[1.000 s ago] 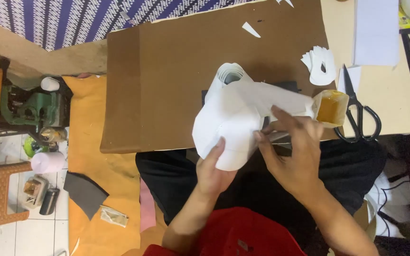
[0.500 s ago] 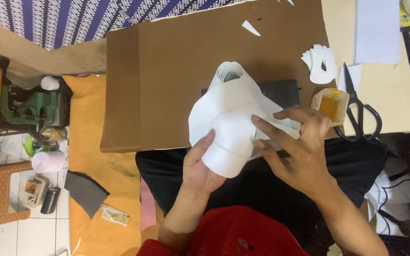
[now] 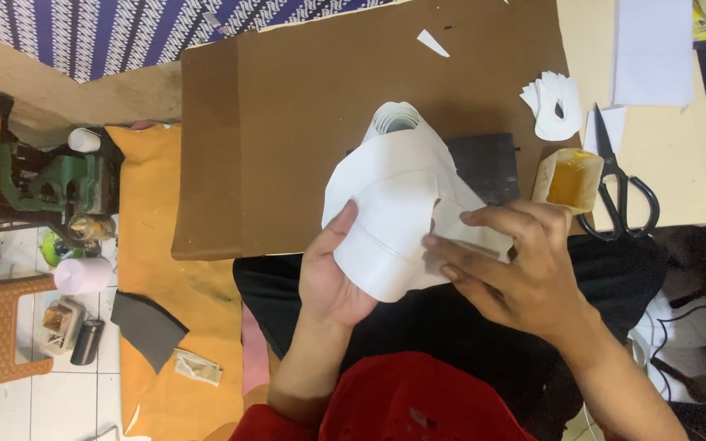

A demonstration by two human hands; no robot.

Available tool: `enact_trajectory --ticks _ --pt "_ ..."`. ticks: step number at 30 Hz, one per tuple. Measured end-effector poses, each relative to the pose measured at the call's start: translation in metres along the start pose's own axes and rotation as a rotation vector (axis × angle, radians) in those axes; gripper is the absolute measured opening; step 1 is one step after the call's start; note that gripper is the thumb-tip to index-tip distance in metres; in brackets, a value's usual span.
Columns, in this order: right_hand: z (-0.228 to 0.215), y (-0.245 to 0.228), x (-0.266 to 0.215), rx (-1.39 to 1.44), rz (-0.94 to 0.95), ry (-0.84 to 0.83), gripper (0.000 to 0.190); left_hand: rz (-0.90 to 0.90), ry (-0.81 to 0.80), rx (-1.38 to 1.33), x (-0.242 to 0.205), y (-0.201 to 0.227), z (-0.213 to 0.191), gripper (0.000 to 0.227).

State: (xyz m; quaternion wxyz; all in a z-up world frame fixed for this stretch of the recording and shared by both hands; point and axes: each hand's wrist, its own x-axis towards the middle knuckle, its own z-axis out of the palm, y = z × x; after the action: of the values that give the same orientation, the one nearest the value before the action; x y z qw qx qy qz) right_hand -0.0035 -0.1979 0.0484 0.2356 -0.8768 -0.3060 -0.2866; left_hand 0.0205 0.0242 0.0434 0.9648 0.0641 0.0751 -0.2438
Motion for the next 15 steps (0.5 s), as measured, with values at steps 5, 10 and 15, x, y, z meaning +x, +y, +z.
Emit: enact_trajectory --ticks 5,10,15 --pt "-0.002 -0.002 -0.006 0.002 0.041 -0.034 0.033 -0.092 -0.041 -0.078 0.004 0.012 -0.003 0.05" --pt "0.008 -0.012 -0.004 0.199 0.298 -0.06 0.033 -0.091 -0.083 -0.015 0.016 0.016 -0.012 0.075" --pt "0.007 -0.019 0.003 0.308 0.419 0.032 0.037 0.126 0.019 0.904 0.006 -0.009 -0.035 0.046"
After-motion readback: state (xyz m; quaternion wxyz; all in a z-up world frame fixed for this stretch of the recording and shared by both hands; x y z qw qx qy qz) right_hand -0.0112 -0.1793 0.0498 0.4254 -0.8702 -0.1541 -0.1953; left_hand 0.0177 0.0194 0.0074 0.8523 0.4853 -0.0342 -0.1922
